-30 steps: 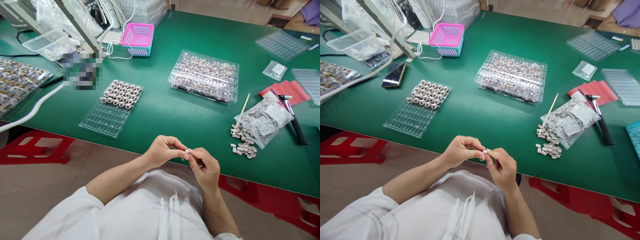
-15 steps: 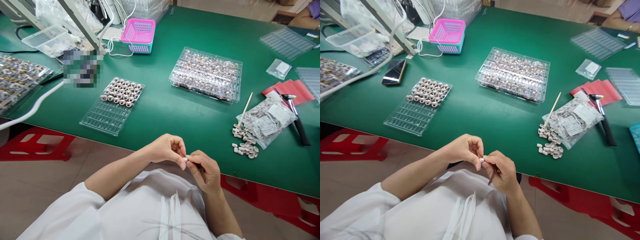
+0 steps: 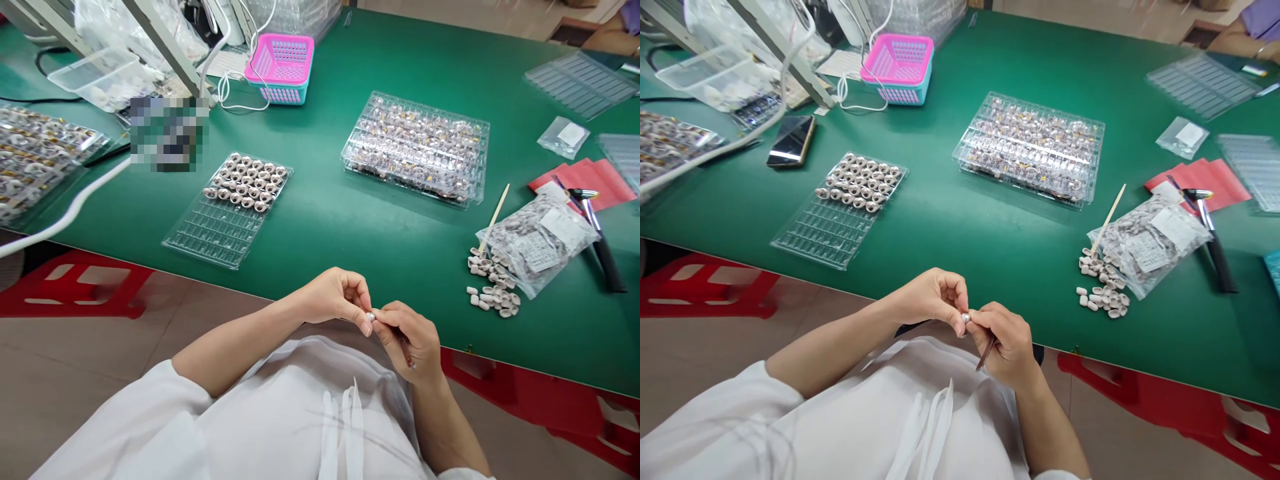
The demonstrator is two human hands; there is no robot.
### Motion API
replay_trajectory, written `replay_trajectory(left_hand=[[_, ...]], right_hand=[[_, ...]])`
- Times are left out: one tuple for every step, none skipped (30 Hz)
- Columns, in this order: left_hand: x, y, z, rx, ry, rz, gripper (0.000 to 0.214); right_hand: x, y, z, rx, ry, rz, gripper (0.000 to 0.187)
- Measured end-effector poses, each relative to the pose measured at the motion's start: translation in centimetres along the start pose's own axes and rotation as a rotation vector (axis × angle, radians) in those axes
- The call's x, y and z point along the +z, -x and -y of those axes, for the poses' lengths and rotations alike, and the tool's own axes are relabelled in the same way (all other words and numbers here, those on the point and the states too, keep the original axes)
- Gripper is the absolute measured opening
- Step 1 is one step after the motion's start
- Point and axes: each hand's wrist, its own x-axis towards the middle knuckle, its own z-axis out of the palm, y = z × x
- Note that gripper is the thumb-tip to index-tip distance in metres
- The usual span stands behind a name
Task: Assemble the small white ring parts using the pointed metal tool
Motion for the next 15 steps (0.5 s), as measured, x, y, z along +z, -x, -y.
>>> replay_trajectory(left_hand=[[0.2, 0.0, -0.1, 0.009, 0.003, -0.012, 0.042], [0.3, 0.0, -0.2, 0.023, 0.01, -0.024, 0.04], [0.6, 0.1, -0.3, 0.041, 0.022, -0.034, 0.039], [0.8, 0.1, -0.4, 0.062, 0.039, -0.044, 0.037], [1.1, 0.1, -0.5, 0.085, 0.058, -0.054, 0.035], [1.3, 0.1, -0.6, 0.105, 0.072, -0.067, 0.034], [1.5, 0.2, -0.6, 0.122, 0.079, -0.082, 0.033], [1.6, 0.2, -0.6, 0.138, 0.076, -0.101, 0.032], [1.8, 0.3, -0.6, 0.155, 0.063, -0.121, 0.031], [1.9, 0.4, -0.7, 0.171, 0.039, -0.14, 0.029], [2.0, 0.5, -0.7, 0.185, 0.007, -0.159, 0.027], [2.0, 0.6, -0.7, 0.199, -0.03, -0.176, 0.026], [2.1, 0.7, -0.8, 0.21, -0.069, -0.19, 0.024], [2.2, 0.8, -0.9, 0.218, -0.104, -0.204, 0.024], [2.2, 0.9, -1.0, 0.222, -0.135, -0.216, 0.023]], right_hand=[[0.0, 0.1, 0.0, 0.0, 0.002, -0.013, 0.021], [0.0, 0.2, -0.1, 0.004, 0.006, -0.034, 0.022], [0.1, 0.3, -0.2, 0.012, 0.013, -0.064, 0.023], [0.2, 0.5, -0.3, 0.022, 0.022, -0.098, 0.024], [0.4, 0.7, -0.4, 0.033, 0.033, -0.132, 0.026], [0.5, 0.9, -0.5, 0.044, 0.042, -0.169, 0.027], [0.7, 1.0, -0.6, 0.057, 0.045, -0.202, 0.028], [0.8, 1.2, -0.8, 0.072, 0.041, -0.228, 0.028], [0.9, 1.4, -0.9, 0.087, 0.027, -0.246, 0.029], [1.0, 1.5, -1.0, 0.108, 0.008, -0.254, 0.029], [1.1, 1.6, -1.1, 0.129, -0.015, -0.257, 0.029], [1.1, 1.6, -1.2, 0.15, -0.04, -0.255, 0.029], [1.2, 1.7, -1.3, 0.169, -0.064, -0.254, 0.028], [1.2, 1.7, -1.4, 0.183, -0.083, -0.26, 0.027], [1.3, 1.8, -1.5, 0.191, -0.101, -0.27, 0.026]])
